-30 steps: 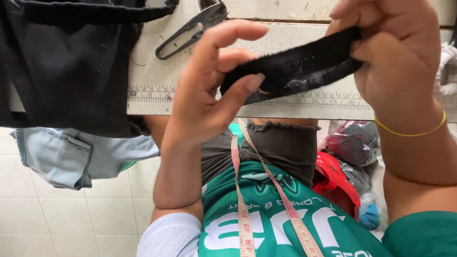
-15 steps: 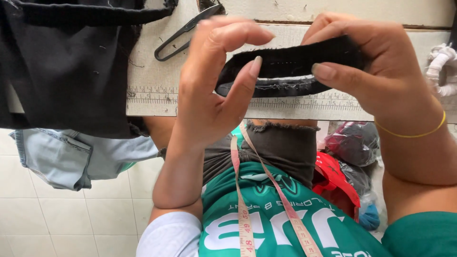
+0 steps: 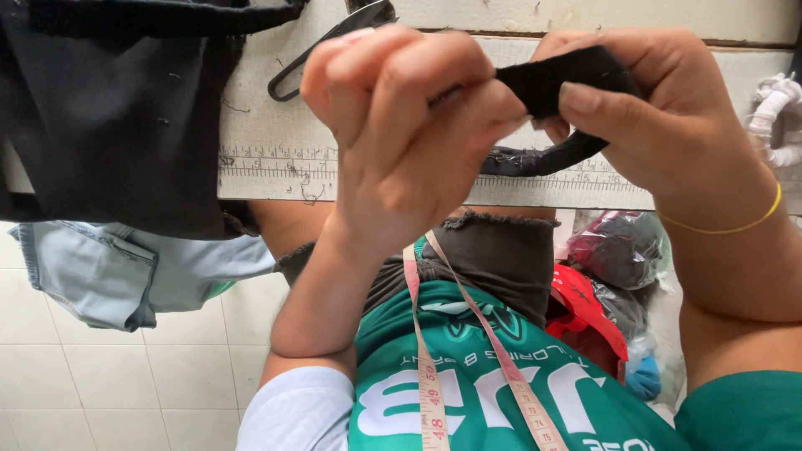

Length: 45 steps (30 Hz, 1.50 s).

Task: Using thread snips to meticulously remove loose threads and debris from a black fabric strap at a sewing workstation.

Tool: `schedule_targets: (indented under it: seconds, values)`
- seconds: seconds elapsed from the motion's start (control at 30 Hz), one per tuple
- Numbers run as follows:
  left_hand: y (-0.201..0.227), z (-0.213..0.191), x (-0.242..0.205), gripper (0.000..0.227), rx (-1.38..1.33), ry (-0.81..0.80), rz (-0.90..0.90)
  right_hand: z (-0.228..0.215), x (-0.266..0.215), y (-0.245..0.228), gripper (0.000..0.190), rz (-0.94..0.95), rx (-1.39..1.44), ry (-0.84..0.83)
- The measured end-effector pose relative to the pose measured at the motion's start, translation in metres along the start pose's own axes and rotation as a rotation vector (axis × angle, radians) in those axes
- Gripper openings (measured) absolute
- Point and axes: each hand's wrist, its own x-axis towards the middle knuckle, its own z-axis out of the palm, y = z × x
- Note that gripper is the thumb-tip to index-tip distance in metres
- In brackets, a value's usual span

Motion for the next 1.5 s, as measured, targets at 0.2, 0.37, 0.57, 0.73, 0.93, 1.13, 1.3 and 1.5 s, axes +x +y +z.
schedule_targets:
  seconds: [0.2,0.37,0.57,0.73,0.93,1.13,1.3,1.5]
  values:
    - [-0.004,-0.017,0.003,0.044,-0.038,-0.007,-0.222,-0.001,-0.002,0.01,0.028,0.035,0.14,0.145]
    - [-0.004,-0.011,-0.001,0.017,-0.079,-0.049,-0.212,0.0,-0.001,0.016,0.036,0.028,0.211,0.218]
    - [-0.001,-0.002,0.0,0.012,-0.09,-0.099,-0.236,0.002,-0.002,0.009,0.032,0.023,0.089,0.192]
    - [0.003,-0.006,0.006,0.027,-0.032,-0.133,-0.164,0.001,-0.002,0.01,0.03,0.025,0.073,0.198]
    - [-0.01,-0.01,-0.002,0.013,-0.153,-0.05,-0.371,-0.004,-0.004,0.019,0.022,0.022,0.241,0.315]
    - [-0.013,0.0,-0.018,0.027,-0.525,-0.175,-0.417,-0.008,0.003,0.019,0.029,0.051,0.361,0.284]
    - [-0.011,0.001,-0.002,0.021,-0.604,-0.15,-0.38,-0.001,0.007,0.016,0.035,0.031,0.427,0.284]
    - [-0.007,0.009,0.004,0.01,-0.393,-0.086,-0.316,-0.003,0.008,0.019,0.028,-0.042,0.551,0.184]
